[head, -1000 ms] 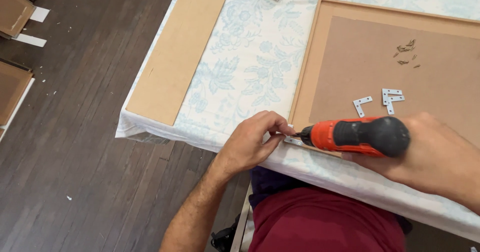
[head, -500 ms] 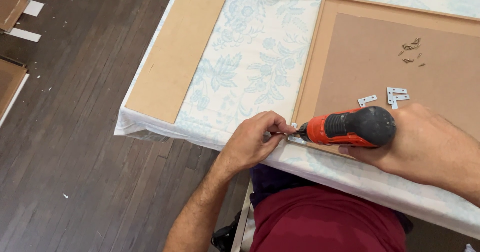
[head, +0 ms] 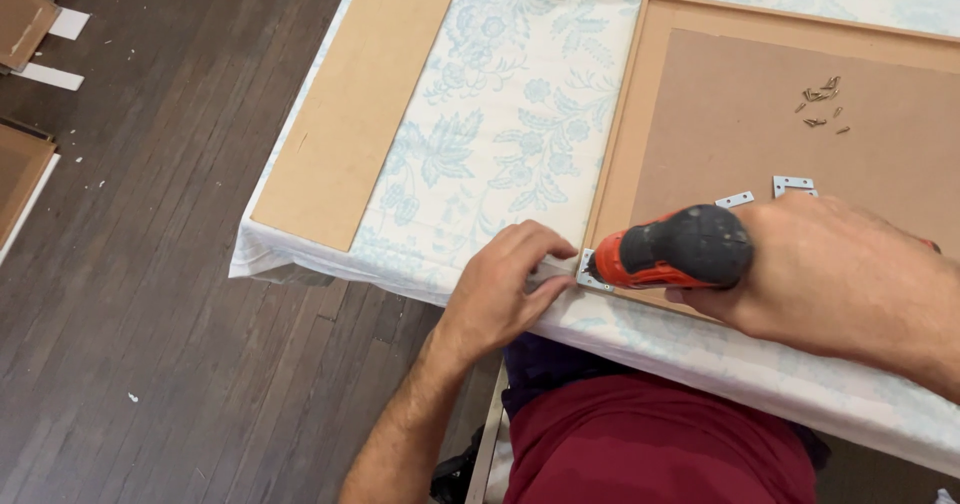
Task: Attaching metal corner brackets to wooden picture frames using a power drill and screws.
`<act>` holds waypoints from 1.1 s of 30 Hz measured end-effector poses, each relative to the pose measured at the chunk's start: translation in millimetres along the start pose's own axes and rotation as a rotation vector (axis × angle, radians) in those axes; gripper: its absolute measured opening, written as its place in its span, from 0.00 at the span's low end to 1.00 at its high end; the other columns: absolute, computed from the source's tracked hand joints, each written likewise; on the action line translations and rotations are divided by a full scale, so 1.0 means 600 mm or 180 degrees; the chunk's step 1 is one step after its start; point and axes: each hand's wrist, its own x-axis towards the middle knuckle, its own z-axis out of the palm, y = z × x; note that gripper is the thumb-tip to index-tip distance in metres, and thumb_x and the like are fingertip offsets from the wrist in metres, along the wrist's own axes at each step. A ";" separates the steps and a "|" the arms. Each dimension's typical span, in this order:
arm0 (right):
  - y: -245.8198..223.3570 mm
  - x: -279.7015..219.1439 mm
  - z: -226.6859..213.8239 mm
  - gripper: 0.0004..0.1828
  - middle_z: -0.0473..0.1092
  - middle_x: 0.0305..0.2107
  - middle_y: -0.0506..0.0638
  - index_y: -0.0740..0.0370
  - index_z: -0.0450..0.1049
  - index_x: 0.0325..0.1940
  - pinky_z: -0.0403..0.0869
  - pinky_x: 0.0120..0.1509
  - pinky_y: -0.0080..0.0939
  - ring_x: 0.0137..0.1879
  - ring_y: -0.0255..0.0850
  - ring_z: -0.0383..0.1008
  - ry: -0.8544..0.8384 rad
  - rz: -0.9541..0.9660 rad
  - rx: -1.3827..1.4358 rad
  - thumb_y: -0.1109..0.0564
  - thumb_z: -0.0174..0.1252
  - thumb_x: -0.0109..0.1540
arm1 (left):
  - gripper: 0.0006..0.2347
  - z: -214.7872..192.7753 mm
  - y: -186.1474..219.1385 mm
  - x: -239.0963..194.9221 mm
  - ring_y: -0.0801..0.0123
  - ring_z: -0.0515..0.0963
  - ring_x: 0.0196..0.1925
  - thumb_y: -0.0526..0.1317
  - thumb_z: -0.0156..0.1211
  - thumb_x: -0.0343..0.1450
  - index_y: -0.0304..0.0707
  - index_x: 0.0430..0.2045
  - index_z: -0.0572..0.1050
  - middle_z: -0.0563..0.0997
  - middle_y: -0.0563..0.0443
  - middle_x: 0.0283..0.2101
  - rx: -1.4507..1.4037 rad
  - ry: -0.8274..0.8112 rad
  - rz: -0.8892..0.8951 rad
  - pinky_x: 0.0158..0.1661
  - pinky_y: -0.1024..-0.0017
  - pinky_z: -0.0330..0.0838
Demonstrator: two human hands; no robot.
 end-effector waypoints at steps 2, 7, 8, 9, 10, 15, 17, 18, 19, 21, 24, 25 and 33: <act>0.001 0.007 0.003 0.20 0.80 0.48 0.32 0.13 0.72 0.56 0.76 0.58 0.49 0.56 0.47 0.78 -0.0005 -0.0099 -0.0140 0.28 0.54 0.59 | 0.08 0.006 0.002 -0.004 0.61 0.76 0.42 0.38 0.66 0.72 0.40 0.40 0.75 0.78 0.51 0.39 0.0327 0.0040 0.0112 0.41 0.67 0.69; -0.002 0.015 0.006 0.21 0.82 0.36 0.43 0.30 0.76 0.45 0.77 0.53 0.48 0.46 0.51 0.81 0.0146 -0.0294 -0.0594 0.23 0.51 0.60 | 0.06 0.024 -0.005 -0.012 0.62 0.74 0.35 0.37 0.69 0.70 0.40 0.36 0.79 0.79 0.52 0.34 0.0614 0.0276 0.0115 0.37 0.67 0.69; -0.001 0.017 0.007 0.21 0.82 0.36 0.43 0.30 0.76 0.45 0.77 0.53 0.48 0.46 0.51 0.81 0.0146 -0.0296 -0.0593 0.23 0.51 0.60 | 0.06 0.026 -0.005 -0.012 0.62 0.74 0.35 0.37 0.69 0.70 0.40 0.36 0.79 0.79 0.52 0.34 0.0616 0.0275 0.0114 0.37 0.67 0.69; -0.001 0.020 0.008 0.22 0.83 0.34 0.45 0.32 0.77 0.44 0.78 0.52 0.48 0.46 0.50 0.81 0.0122 -0.0190 -0.0562 0.23 0.53 0.58 | 0.06 0.027 -0.006 -0.012 0.63 0.74 0.35 0.38 0.70 0.70 0.40 0.36 0.80 0.80 0.53 0.34 0.0621 0.0277 0.0089 0.37 0.67 0.69; 0.000 0.023 0.009 0.23 0.83 0.33 0.48 0.34 0.78 0.42 0.78 0.51 0.47 0.46 0.50 0.82 0.0099 -0.0084 -0.0531 0.23 0.55 0.57 | 0.05 0.029 -0.008 -0.011 0.63 0.73 0.34 0.38 0.70 0.70 0.40 0.35 0.80 0.80 0.53 0.33 0.0626 0.0279 0.0065 0.36 0.67 0.68; -0.007 0.021 0.000 0.20 0.82 0.34 0.50 0.32 0.77 0.46 0.79 0.48 0.50 0.45 0.52 0.82 0.0105 -0.0143 -0.0533 0.26 0.54 0.59 | 0.05 0.028 -0.006 -0.008 0.63 0.74 0.34 0.38 0.69 0.70 0.42 0.34 0.81 0.81 0.54 0.33 0.0587 0.0254 0.0010 0.38 0.66 0.68; -0.009 0.021 -0.005 0.18 0.82 0.34 0.50 0.32 0.76 0.47 0.80 0.45 0.50 0.44 0.51 0.83 0.0095 -0.0142 -0.0496 0.29 0.54 0.60 | 0.04 0.026 -0.004 -0.007 0.63 0.74 0.34 0.38 0.69 0.70 0.43 0.34 0.81 0.81 0.55 0.32 0.0591 0.0243 -0.0012 0.38 0.67 0.68; -0.009 0.021 -0.006 0.19 0.83 0.33 0.48 0.36 0.78 0.44 0.80 0.43 0.48 0.43 0.49 0.83 0.0100 -0.0092 -0.0487 0.28 0.55 0.59 | 0.04 0.025 -0.003 -0.007 0.64 0.75 0.35 0.39 0.69 0.70 0.42 0.34 0.81 0.81 0.55 0.33 0.0568 0.0235 -0.0029 0.38 0.67 0.69; -0.009 0.022 -0.006 0.21 0.83 0.32 0.46 0.40 0.79 0.42 0.80 0.41 0.46 0.41 0.46 0.83 0.0101 -0.0043 -0.0479 0.28 0.55 0.59 | 0.04 0.025 -0.003 -0.007 0.64 0.75 0.35 0.39 0.69 0.70 0.42 0.34 0.81 0.82 0.55 0.33 0.0542 0.0227 -0.0050 0.39 0.67 0.69; -0.006 0.026 -0.005 0.20 0.83 0.31 0.46 0.40 0.79 0.41 0.79 0.41 0.45 0.40 0.47 0.83 0.0104 -0.0105 -0.0475 0.29 0.56 0.58 | 0.04 0.025 -0.003 -0.007 0.64 0.75 0.35 0.39 0.69 0.70 0.43 0.34 0.81 0.82 0.55 0.33 0.0537 0.0232 -0.0042 0.39 0.67 0.69; -0.004 0.026 -0.003 0.20 0.83 0.31 0.48 0.41 0.79 0.41 0.79 0.42 0.45 0.40 0.48 0.83 0.0088 -0.0121 -0.0431 0.29 0.58 0.58 | 0.05 0.024 -0.001 -0.007 0.64 0.76 0.35 0.39 0.70 0.70 0.44 0.34 0.80 0.81 0.56 0.33 0.0528 0.0232 -0.0054 0.39 0.67 0.69; -0.004 0.026 -0.002 0.21 0.83 0.32 0.49 0.42 0.80 0.42 0.79 0.43 0.45 0.40 0.48 0.83 0.0078 -0.0070 -0.0386 0.29 0.58 0.58 | 0.05 0.022 0.000 -0.005 0.64 0.76 0.35 0.40 0.70 0.69 0.44 0.33 0.79 0.80 0.56 0.32 0.0529 0.0229 -0.0064 0.39 0.67 0.69; -0.004 0.029 -0.001 0.21 0.82 0.32 0.48 0.42 0.79 0.40 0.79 0.43 0.46 0.41 0.49 0.83 0.0111 -0.0163 -0.0482 0.28 0.56 0.59 | 0.05 0.028 -0.006 -0.007 0.64 0.77 0.35 0.40 0.69 0.69 0.43 0.33 0.80 0.81 0.55 0.32 0.0496 0.0235 -0.0161 0.40 0.66 0.69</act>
